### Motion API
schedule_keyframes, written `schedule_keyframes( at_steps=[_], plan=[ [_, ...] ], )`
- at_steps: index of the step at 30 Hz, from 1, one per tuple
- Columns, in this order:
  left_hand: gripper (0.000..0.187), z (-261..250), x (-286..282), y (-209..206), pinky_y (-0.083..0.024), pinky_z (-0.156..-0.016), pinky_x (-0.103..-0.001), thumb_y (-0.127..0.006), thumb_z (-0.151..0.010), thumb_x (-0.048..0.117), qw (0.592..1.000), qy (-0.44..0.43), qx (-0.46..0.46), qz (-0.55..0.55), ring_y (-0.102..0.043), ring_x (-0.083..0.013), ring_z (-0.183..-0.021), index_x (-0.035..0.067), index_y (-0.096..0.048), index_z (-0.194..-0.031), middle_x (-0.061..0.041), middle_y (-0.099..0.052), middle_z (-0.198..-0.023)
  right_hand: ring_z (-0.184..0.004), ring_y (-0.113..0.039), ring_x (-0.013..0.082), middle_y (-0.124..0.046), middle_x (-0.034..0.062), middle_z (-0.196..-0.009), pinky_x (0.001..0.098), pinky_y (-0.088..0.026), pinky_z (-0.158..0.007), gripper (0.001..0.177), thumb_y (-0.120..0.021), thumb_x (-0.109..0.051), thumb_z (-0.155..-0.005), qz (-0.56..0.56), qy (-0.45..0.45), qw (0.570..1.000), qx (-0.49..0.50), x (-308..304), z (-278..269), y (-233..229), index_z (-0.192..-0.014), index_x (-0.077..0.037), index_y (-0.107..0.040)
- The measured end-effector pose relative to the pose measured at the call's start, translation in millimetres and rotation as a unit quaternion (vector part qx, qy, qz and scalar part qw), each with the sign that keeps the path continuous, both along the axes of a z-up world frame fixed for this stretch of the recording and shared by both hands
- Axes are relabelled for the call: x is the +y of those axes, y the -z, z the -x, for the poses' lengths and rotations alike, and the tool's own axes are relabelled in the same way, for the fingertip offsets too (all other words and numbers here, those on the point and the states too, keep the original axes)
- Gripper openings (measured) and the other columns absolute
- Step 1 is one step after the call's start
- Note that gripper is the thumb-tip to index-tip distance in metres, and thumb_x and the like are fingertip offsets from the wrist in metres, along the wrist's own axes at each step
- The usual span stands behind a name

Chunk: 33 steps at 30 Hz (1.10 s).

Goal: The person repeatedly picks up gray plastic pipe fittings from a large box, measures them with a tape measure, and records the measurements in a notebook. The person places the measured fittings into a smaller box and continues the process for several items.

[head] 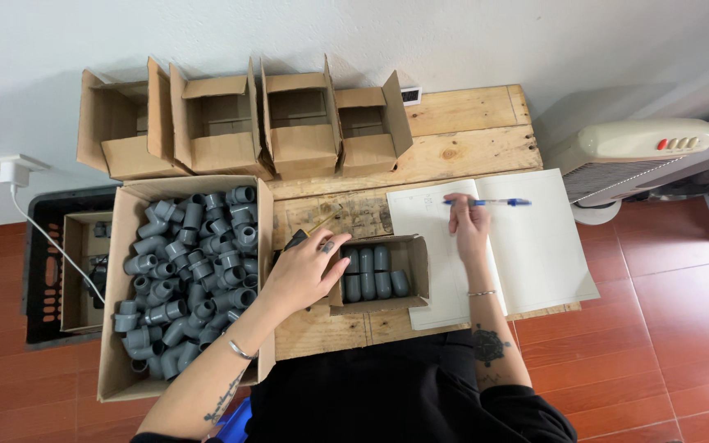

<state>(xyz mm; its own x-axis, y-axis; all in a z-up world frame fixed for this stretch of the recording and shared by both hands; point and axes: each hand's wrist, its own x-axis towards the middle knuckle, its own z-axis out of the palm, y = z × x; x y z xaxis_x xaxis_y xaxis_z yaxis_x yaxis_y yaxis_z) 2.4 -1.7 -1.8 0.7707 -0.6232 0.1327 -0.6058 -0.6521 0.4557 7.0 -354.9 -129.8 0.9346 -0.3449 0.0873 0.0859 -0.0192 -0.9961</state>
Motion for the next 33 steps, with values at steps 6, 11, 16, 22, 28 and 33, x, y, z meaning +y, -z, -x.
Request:
schedule_keyframes(
  at_steps=[6,11,16,22,28,33],
  plan=[
    [0.042,0,0,0,-0.061,-0.066,-0.044,-0.054,-0.097,0.038,1.000,-0.001,0.003,0.001,-0.071,-0.0317,-0.086,0.025,-0.055,-0.137,-0.004,-0.059,-0.106,-0.052,-0.052,0.0137,-0.062,0.0050,-0.067,0.0241,-0.038,-0.048,0.010,-0.071,-0.015,-0.101,0.224,0.110,0.967,0.057,15,-3,4,-0.095,-0.008,-0.076],
    [0.039,0,0,-1,-0.061,-0.066,-0.041,-0.052,-0.099,0.039,1.000,0.002,-0.005,0.000,-0.072,-0.0300,-0.085,0.024,-0.056,-0.135,-0.004,-0.059,-0.105,-0.054,-0.052,0.0162,-0.055,0.0034,-0.058,0.0258,-0.043,-0.053,0.012,-0.075,-0.024,-0.100,0.304,0.146,0.940,0.052,17,-3,6,-0.092,-0.014,-0.074],
    [0.039,0,0,-1,-0.061,-0.066,-0.042,-0.052,-0.099,0.040,1.000,0.001,-0.013,0.000,-0.071,-0.0304,-0.085,0.024,-0.055,-0.134,-0.004,-0.059,-0.105,-0.054,-0.056,0.0174,-0.058,0.0039,-0.059,0.0274,-0.046,-0.054,0.013,-0.076,-0.028,-0.099,0.334,0.150,0.928,0.064,20,-4,3,-0.093,-0.017,-0.075],
    [0.038,0,1,0,-0.061,-0.066,-0.041,-0.050,-0.100,0.040,1.000,0.006,-0.008,-0.001,-0.072,-0.0301,-0.085,0.023,-0.056,-0.134,-0.004,-0.059,-0.106,-0.055,-0.059,0.0204,-0.059,0.0071,-0.061,0.0301,-0.049,-0.056,0.013,-0.074,-0.023,-0.100,0.327,0.147,0.931,0.060,25,-4,-5,-0.090,-0.014,-0.073],
    [0.039,0,1,-1,-0.061,-0.065,-0.042,-0.051,-0.100,0.040,1.000,0.006,-0.010,0.000,-0.072,-0.0307,-0.084,0.022,-0.056,-0.134,-0.005,-0.059,-0.105,-0.057,-0.060,0.0202,-0.058,0.0076,-0.063,0.0301,-0.049,-0.057,0.014,-0.073,-0.020,-0.100,0.318,0.150,0.934,0.060,22,-2,-1,-0.088,-0.012,-0.071],
    [0.040,0,1,-2,-0.061,-0.066,-0.043,-0.050,-0.100,0.040,1.000,0.007,-0.002,0.001,-0.072,-0.0312,-0.085,0.022,-0.055,-0.136,-0.005,-0.059,-0.106,-0.058,-0.057,0.0168,-0.062,0.0079,-0.070,0.0274,-0.047,-0.053,0.006,-0.071,-0.013,-0.100,0.269,0.163,0.949,0.022,21,3,-8,-0.094,-0.011,-0.072]
  ],
)
